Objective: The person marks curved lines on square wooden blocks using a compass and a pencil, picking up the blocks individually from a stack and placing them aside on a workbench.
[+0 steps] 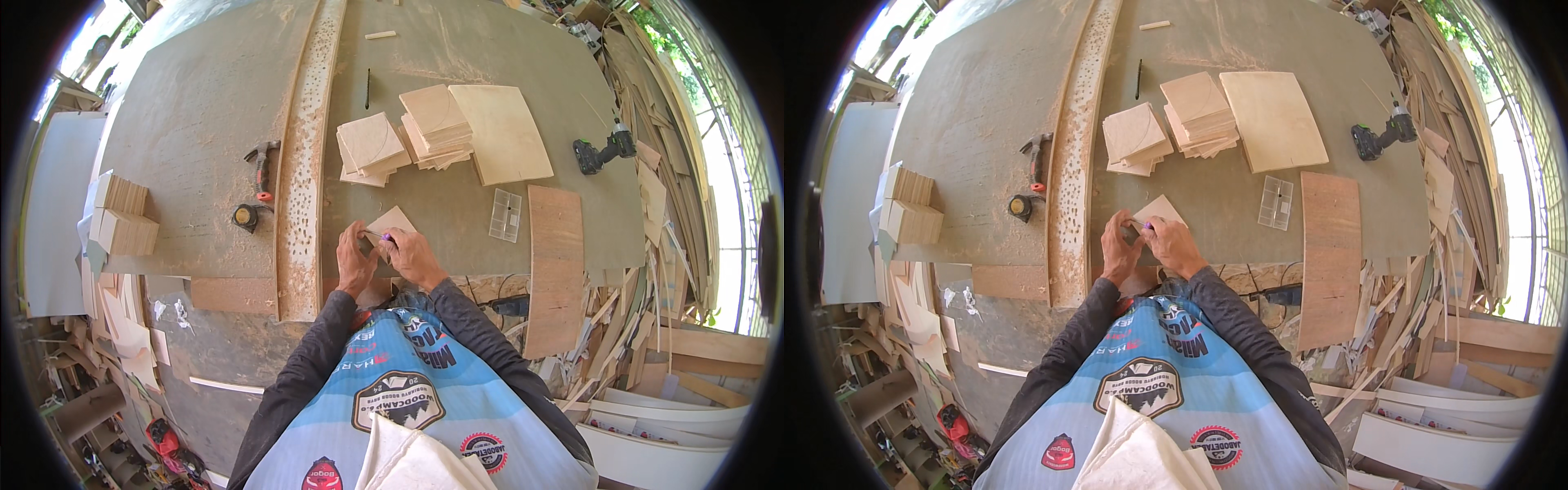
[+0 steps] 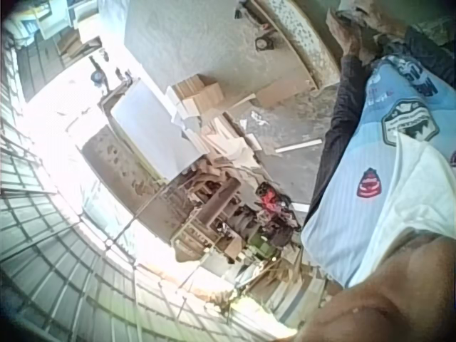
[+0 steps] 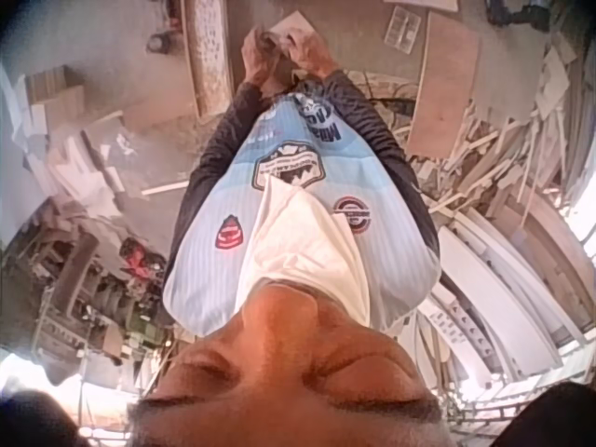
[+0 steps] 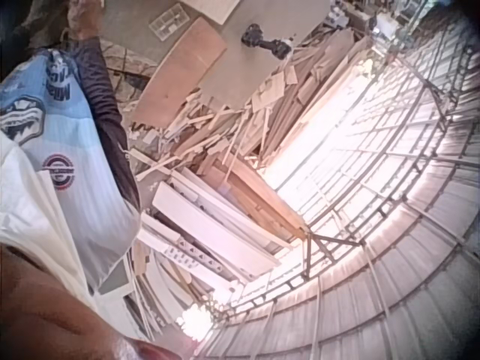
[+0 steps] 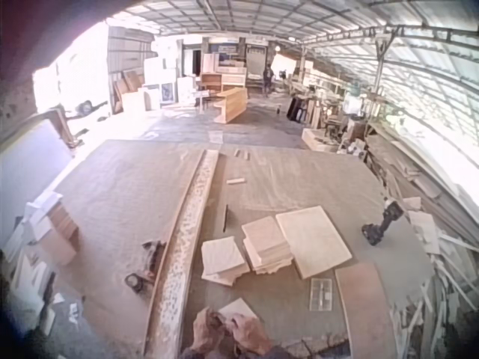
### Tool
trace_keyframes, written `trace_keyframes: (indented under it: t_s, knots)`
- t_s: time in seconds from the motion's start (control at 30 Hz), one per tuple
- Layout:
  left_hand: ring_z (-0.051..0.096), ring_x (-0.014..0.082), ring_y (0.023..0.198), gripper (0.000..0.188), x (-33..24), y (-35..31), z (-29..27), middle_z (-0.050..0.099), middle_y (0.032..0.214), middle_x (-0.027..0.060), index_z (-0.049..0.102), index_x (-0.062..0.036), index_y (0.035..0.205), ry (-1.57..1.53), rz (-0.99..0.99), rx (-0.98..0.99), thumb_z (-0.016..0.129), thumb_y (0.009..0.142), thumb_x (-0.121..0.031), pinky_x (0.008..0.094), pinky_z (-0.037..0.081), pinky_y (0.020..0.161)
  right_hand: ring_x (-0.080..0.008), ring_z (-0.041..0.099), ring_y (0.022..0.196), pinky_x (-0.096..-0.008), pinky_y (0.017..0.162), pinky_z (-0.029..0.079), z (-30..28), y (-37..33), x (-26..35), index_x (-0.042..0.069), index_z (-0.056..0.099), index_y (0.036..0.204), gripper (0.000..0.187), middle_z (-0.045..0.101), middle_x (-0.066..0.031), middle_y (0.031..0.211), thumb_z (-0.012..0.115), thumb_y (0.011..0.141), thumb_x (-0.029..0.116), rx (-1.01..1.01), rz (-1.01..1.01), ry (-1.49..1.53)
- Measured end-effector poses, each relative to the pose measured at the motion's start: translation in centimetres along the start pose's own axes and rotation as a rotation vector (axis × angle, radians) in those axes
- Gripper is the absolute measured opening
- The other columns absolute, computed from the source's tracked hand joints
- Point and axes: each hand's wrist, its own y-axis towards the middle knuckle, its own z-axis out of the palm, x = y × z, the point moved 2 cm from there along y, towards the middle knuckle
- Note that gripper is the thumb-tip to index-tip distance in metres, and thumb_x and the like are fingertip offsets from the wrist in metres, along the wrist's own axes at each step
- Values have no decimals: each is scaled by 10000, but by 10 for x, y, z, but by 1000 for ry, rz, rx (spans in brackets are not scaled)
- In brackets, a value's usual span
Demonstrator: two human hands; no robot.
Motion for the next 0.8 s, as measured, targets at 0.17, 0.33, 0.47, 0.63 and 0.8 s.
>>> trace_keyframes:
  t_s: [0.17,0.33,0.47,0.63,0.8]
  knots:
    - [656,374,1142,694,-1,0,1,694,1196,186,587,-5,1387,0,-22,-3,885,763,-67,473,519,1019,-462,720,879,-513,760,572,-1,0,2,-18,696,1123,208,749,-245,998,681,1033,169,3,-13,-37]
    - [658,380,1145,677,-4,-1,-1,695,1190,191,597,-1,1372,38,6,-8,889,766,-74,475,521,1019,-477,712,896,-555,772,557,0,-1,2,8,689,1098,242,747,-253,1006,655,1050,242,16,-9,-15]
    - [657,381,1146,661,-3,-1,0,695,1186,191,603,-1,1364,36,9,-14,887,772,-78,475,521,1021,-476,711,898,-552,774,558,0,-1,2,6,686,1100,246,745,-251,1006,656,1050,245,12,6,-4]
    - [656,380,1146,653,-5,0,0,695,1185,190,608,-4,1363,37,-2,-9,883,775,-76,472,522,1023,-477,710,898,-550,776,558,1,1,-2,4,680,1109,246,745,-251,1017,663,1046,242,-2,-9,-8]
    - [654,382,1147,659,-5,-1,0,695,1187,189,605,-4,1368,34,-5,-10,881,774,-70,472,520,1026,-475,710,901,-549,776,558,0,0,0,10,682,1109,239,743,-252,1008,657,1050,239,7,-18,-13]
